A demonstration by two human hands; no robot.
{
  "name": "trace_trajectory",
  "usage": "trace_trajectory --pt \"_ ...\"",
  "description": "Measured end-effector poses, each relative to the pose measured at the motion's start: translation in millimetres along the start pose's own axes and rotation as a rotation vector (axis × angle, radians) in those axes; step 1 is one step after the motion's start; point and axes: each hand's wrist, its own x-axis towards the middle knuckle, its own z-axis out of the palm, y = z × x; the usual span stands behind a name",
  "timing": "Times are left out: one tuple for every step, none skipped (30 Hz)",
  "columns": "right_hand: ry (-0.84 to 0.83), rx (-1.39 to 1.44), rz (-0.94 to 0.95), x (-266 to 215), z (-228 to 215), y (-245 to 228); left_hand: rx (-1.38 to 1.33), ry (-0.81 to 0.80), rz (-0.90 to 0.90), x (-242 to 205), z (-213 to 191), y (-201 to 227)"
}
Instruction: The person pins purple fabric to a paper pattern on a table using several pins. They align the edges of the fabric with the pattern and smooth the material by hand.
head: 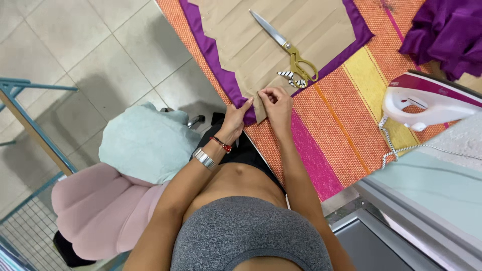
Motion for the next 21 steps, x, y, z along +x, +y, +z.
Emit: trace_trajectory --pt "-0.010 0.002 -0.003 -2 0 0 0.017 0.001 0.000 -4 0 3" --pt "-0.020 0.004 -0.010 0 0 -1 0.032 0.001 0.003 -6 1 8" --pt "-0.009 0.005 -0.012 -2 1 -2 0.038 -0.008 0.005 7 -12 -11" --pt "-0.007 -0.025 -0.034 -3 3 -2 0.081 -0.016 0.006 21 -26 -30" --pt "-0.005 -0.056 -0.055 -3 6 -2 0.125 -0.025 0.007 37 -40 -50" --pt "0.002 -0.054 -0.051 -3 7 1 0.132 -0.029 0.006 32 -41 -44" --pt "0.000 -0.063 -0.072 -2 10 4 0.172 -0.034 -0.018 27 -43 -39" --pt "-0.007 -0.072 -0.082 -8 13 6 0.215 -0.034 -0.052 18 -49 -37" --pt "-0.004 -0.070 -0.068 -10 13 7 0.225 -0.033 -0.064 17 -53 -38" --pt "0.005 -0.100 -0.109 -10 14 8 0.212 -0.059 -0.080 18 -56 -39" --pt "0.013 -0.131 -0.151 -9 15 7 0.199 -0.084 -0.096 19 -59 -38" --pt "0.021 -0.131 -0.141 -12 17 10 0.207 -0.090 -0.104 8 -56 -26" --pt "0.028 -0.157 -0.152 -14 20 13 0.201 -0.139 -0.153 -3 -54 -13" --pt "0.041 -0.183 -0.165 -13 24 14 0.197 -0.192 -0.200 -11 -51 3" --pt "0.054 -0.183 -0.156 -14 25 12 0.210 -0.201 -0.206 -15 -52 20" --pt "0.059 -0.204 -0.158 -15 27 9 0.321 -0.364 -0.306 -19 -54 37" --pt "0.064 -0.226 -0.159 -16 29 7 0.432 -0.527 -0.406 -22 -56 55" --pt "0.084 -0.229 -0.144 -15 30 10 0.448 -0.542 -0.417 -13 -56 70" --pt "0.076 -0.265 -0.156 -14 32 14 0.582 -0.723 -0.520 -3 -57 86" --pt "0.070 -0.301 -0.167 -13 36 16 0.717 -0.905 -0.625 7 -58 103" --pt "0.091 -0.304 -0.150 -16 36 18 0.734 -0.921 -0.638 18 -54 115"
